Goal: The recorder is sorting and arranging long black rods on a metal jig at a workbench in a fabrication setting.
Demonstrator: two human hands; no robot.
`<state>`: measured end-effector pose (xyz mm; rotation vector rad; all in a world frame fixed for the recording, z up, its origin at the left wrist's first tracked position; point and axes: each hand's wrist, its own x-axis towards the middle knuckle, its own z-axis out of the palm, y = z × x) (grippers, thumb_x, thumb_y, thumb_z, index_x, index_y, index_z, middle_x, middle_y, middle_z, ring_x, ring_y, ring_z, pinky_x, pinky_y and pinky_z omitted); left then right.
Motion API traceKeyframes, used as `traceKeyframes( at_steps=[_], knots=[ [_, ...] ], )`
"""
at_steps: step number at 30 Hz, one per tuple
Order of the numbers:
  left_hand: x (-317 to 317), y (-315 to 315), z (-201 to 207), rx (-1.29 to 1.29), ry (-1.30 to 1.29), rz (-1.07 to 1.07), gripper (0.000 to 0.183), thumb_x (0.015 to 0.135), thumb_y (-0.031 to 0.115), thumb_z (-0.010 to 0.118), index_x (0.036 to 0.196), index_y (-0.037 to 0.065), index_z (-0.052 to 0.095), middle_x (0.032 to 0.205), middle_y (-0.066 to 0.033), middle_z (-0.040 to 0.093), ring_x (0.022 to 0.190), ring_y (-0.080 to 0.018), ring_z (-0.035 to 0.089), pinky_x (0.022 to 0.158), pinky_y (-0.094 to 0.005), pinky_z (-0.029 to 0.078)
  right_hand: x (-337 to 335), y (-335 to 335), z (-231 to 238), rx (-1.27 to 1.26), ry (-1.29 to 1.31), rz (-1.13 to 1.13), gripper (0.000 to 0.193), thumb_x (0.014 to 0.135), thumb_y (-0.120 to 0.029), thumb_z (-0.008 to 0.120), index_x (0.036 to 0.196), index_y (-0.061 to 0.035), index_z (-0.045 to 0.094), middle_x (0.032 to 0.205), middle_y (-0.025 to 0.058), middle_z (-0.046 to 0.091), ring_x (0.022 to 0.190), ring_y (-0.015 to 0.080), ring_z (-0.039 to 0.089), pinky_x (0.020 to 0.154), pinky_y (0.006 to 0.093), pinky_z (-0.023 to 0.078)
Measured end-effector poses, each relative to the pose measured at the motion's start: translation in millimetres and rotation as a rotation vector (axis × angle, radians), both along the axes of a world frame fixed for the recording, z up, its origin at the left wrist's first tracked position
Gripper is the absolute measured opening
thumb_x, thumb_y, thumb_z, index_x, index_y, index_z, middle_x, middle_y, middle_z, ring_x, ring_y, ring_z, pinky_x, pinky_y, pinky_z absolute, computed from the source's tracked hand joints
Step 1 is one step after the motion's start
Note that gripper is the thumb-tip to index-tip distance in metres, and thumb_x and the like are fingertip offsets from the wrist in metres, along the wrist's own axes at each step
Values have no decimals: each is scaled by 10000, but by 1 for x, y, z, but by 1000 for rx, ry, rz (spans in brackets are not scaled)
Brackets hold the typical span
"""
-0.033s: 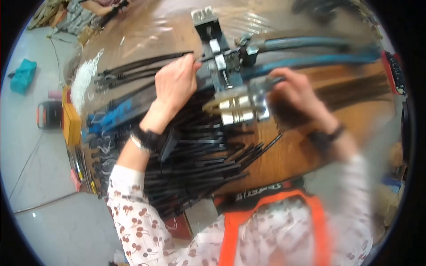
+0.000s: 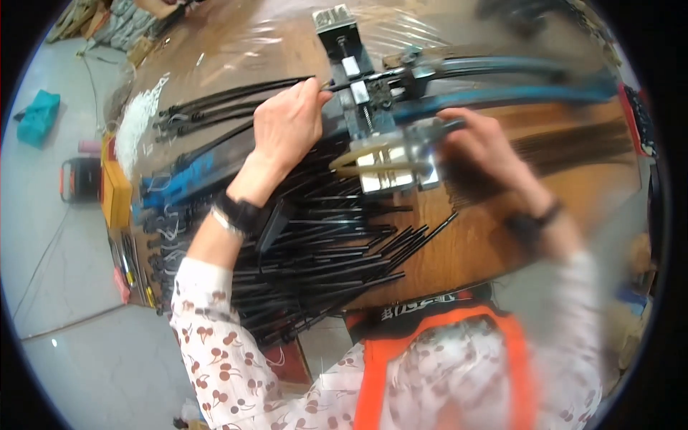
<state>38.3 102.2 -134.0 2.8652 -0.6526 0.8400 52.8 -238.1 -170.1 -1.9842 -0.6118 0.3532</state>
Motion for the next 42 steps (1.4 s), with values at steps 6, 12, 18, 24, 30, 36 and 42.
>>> traceKeyframes(
  at_steps=[6, 12, 18, 24, 30, 36, 42],
  knots=[
    [11, 95, 8, 169, -136, -30, 99, 868, 209, 661, 882, 136, 597, 743, -17, 577, 750, -212, 602, 685, -372, 474, -37, -18, -37, -307, -719, 221, 577, 749, -273, 798, 1245, -60, 592, 1121, 156, 618, 1080, 324, 558, 929, 427, 467],
    [-84, 41, -2, 181, 275, -124, 65, 803, 228, 680, 793, 165, 686, 889, -30, 609, 939, -237, 566, 793, -376, 428, -26, -8, -57, -205, -688, 36, 157, 812, -34, 719, 963, -43, 676, 933, 142, 632, 861, 321, 608, 700, 411, 505],
    [-120, 3, -13, 293, 548, 6, 161, 851, 238, 648, 883, 80, 639, 986, -93, 563, 885, -248, 551, 727, -370, 457, -20, -4, -37, -147, -863, -9, 94, 843, -27, 677, 933, -33, 653, 874, 121, 628, 798, 279, 605, 692, 374, 498],
    [-121, 10, -15, 17, 552, -165, 128, 892, 202, 619, 902, 77, 591, 855, -92, 588, 809, -267, 600, 685, -385, 509, -45, -2, 16, -176, -28, -60, 153, 909, -166, 677, 915, -20, 633, 728, 76, 585, 709, 132, 537, 663, 302, 480],
    [-125, -40, -2, 7, 509, -176, 103, 884, 185, 648, 907, 98, 598, 765, -66, 586, 729, -263, 623, 564, -383, 522, -51, -10, -10, -122, -366, 247, 156, 860, -197, 697, 876, -42, 699, 806, 123, 651, 771, 317, 603, 704, 400, 488],
    [-130, -73, 10, -9, 518, -179, 118, 891, 182, 657, 927, 94, 586, 744, -66, 571, 723, -257, 635, 535, -383, 525, -69, -22, -19, 53, -450, 117, 197, 863, -233, 717, 936, -50, 720, 727, 101, 594, 699, 280, 549, 644, 383, 456],
    [-131, -105, 39, 82, 648, -211, 274, 901, 132, 633, 1169, 98, 582, 782, -84, 556, 684, -272, 636, 500, -397, 503, -79, -31, -12, 143, -892, 123, 465, 757, -18, 712, 1218, -19, 652, 974, 75, 678, 886, 274, 636, 788, 397, 545]
  ],
)
